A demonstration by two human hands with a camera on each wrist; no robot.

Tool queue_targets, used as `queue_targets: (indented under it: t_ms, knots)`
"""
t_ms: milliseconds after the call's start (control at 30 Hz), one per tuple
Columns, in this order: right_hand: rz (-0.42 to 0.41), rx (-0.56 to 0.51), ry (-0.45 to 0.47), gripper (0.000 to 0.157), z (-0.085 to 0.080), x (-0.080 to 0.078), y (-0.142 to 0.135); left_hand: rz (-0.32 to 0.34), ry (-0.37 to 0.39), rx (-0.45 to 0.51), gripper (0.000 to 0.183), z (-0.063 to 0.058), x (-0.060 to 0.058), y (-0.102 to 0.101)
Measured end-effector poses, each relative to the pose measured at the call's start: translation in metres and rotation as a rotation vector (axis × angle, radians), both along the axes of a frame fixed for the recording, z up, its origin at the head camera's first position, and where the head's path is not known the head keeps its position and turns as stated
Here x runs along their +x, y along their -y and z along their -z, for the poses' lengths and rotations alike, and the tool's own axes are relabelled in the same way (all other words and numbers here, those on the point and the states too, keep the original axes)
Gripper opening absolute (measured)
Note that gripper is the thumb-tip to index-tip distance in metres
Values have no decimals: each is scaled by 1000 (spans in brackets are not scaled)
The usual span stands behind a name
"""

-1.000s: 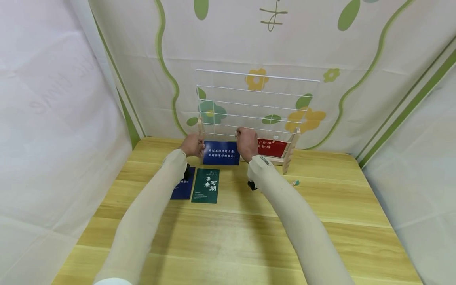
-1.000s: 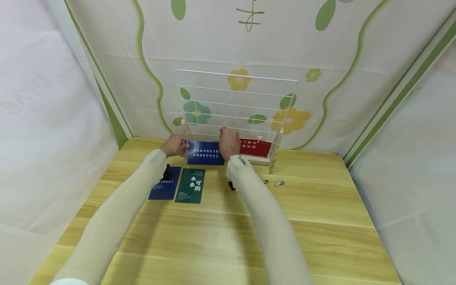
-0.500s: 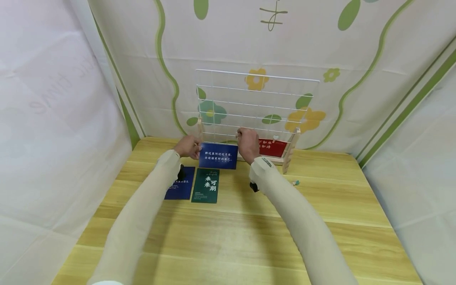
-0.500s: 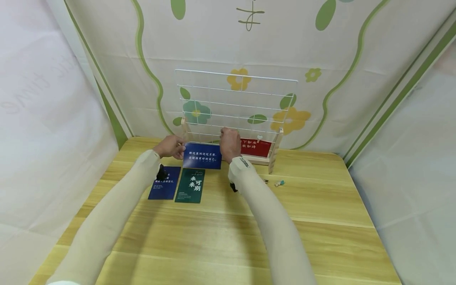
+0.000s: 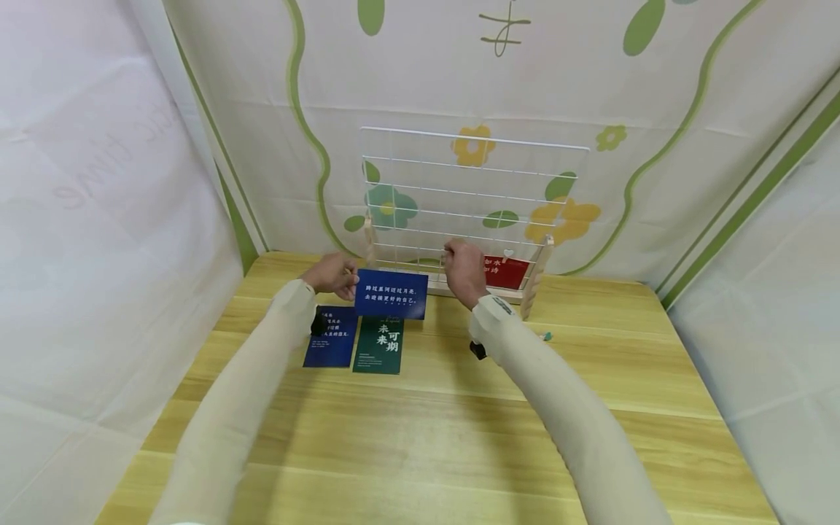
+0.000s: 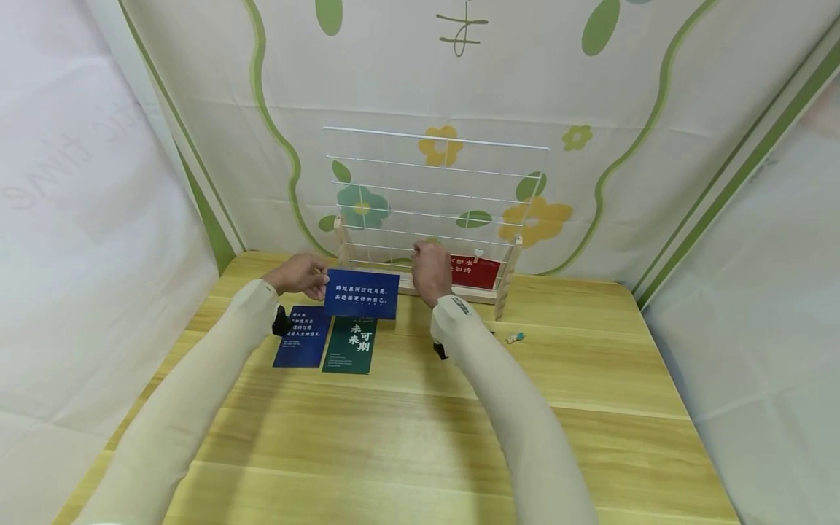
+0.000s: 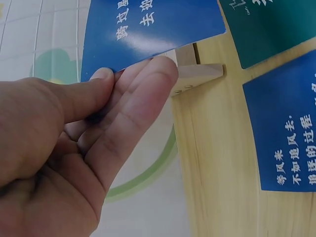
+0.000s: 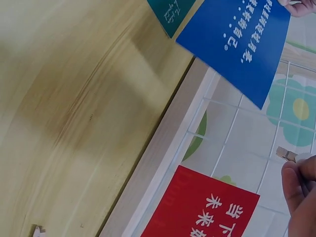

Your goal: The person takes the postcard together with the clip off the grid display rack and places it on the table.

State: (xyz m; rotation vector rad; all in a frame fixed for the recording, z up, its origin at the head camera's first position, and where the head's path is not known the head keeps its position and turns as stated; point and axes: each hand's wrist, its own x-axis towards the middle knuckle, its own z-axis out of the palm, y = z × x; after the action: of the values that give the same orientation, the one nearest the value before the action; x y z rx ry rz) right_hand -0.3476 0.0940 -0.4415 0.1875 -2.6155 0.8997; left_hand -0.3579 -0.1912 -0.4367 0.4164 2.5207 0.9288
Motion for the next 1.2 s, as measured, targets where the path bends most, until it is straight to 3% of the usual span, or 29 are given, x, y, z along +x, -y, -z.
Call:
queue_targets:
  t_ms: [400,867,1200]
  knots:
    - [5,-5,-12,16,10,7,-22,3,117,-20,18,0,11,16]
    - [24,-40,13,19,26,21,-43,49,186,32,19,8,26,27]
    - [23,-75,29,19,41,34,-61,38,237,65,18,12,37,36]
